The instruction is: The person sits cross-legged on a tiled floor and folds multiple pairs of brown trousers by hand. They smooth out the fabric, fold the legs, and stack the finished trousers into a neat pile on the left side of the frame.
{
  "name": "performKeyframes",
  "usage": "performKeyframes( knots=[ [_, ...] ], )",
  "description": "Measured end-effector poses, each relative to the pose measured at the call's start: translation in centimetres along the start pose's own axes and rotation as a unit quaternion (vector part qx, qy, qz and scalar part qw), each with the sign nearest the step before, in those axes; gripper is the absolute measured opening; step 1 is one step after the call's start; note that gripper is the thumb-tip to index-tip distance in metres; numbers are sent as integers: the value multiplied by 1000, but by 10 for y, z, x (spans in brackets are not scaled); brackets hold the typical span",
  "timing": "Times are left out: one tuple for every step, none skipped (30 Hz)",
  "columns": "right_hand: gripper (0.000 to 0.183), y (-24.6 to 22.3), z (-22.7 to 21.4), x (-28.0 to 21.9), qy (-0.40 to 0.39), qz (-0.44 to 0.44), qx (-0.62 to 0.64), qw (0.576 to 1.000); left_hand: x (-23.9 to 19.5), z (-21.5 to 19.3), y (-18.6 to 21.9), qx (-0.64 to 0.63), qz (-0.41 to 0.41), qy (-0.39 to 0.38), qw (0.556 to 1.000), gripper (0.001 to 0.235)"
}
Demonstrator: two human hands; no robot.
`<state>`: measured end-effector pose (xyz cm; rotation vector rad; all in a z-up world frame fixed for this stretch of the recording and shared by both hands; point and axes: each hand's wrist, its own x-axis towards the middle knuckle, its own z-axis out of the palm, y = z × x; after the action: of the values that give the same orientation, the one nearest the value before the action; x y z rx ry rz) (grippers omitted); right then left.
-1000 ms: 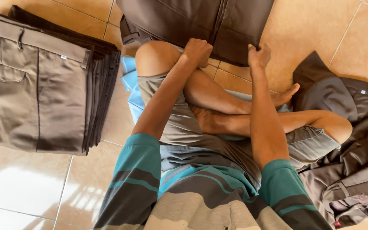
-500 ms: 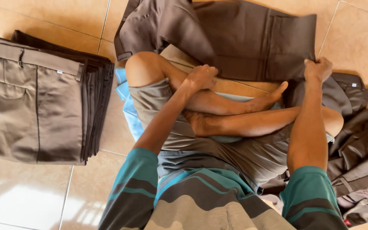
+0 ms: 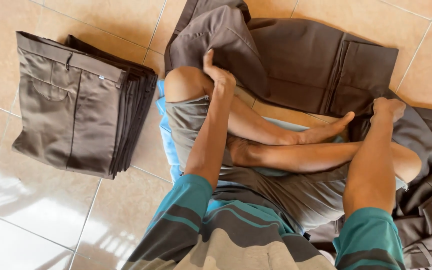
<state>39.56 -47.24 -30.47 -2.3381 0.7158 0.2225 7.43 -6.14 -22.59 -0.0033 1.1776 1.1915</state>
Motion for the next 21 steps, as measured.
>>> performKeyframes(
  knots=[
    [29, -3, -3, -7, -1, 14, 1, 1000, 1, 0, 3, -57, -52, 1, 997, 43],
    [24, -5, -6, -13, -3, 29, 2, 1000, 2, 1, 6, -114, -104, 2, 988, 41],
    [24, -6, -7, -14, -3, 29, 5, 1000, -17, 13, 20, -114, -103, -1, 988, 41],
    [18, -6, -7, -15, -3, 29, -7, 1000, -37, 25, 34, -111, -93, 49, 988, 69],
    [14, -6, -7, -17, -4, 30, -20, 999, -56, 35, 48, -107, -82, 101, 986, 98],
    [14, -4, -4, -10, -5, 30, -19, 999, -40, 37, 44, -107, -81, 100, 986, 98],
    [19, 0, -2, -5, -5, 15, -40, 999, -24, 38, 41, -70, -82, 101, 989, 92],
    [27, 4, 1, 1, -6, 1, -60, 998, -9, 38, 38, -33, -83, 102, 991, 85],
    [27, 7, 3, 5, -7, 1, -59, 998, 8, 37, 38, -33, -81, 101, 991, 85],
    [24, 9, 6, 10, -14, -9, -93, 996, 24, 36, 39, 23, -82, 102, 991, 76],
    [20, 9, 7, 15, -20, -21, -125, 992, 41, 37, 38, 77, -84, 102, 988, 66],
    [20, 10, 10, 17, -20, -23, -122, 992, 52, 38, 33, 75, -83, 99, 989, 66],
    [13, 13, 11, 18, -16, -42, -129, 991, 63, 40, 25, 131, -85, 97, 983, 57],
    [7, 16, 12, 21, -12, -61, -136, 989, 75, 43, 18, 187, -86, 95, 974, 47],
    [7, 16, 12, 24, -10, -61, -136, 989, 60, 55, 32, 187, -87, 93, 974, 47],
    [5, 16, 12, 28, -21, -69, -157, 985, 47, 67, 46, 257, 9, 16, 966, 51],
    [6, 20, 16, 28, -35, -74, -179, 980, 34, 77, 62, 323, 106, -63, 938, 55],
    [6, 21, 17, 31, -36, -72, -178, 981, 41, 90, 68, 325, 107, -64, 937, 55],
    [5, 24, 17, 33, -35, -90, -174, 980, 48, 99, 75, 268, 205, -190, 922, 46],
    [5, 27, 16, 36, -34, -109, -170, 979, 55, 109, 81, 205, 295, -315, 879, 39],
    [5, 27, 16, 36, -35, -107, -170, 979, 26, 105, 101, 207, 294, -315, 878, 39]
  ],
)
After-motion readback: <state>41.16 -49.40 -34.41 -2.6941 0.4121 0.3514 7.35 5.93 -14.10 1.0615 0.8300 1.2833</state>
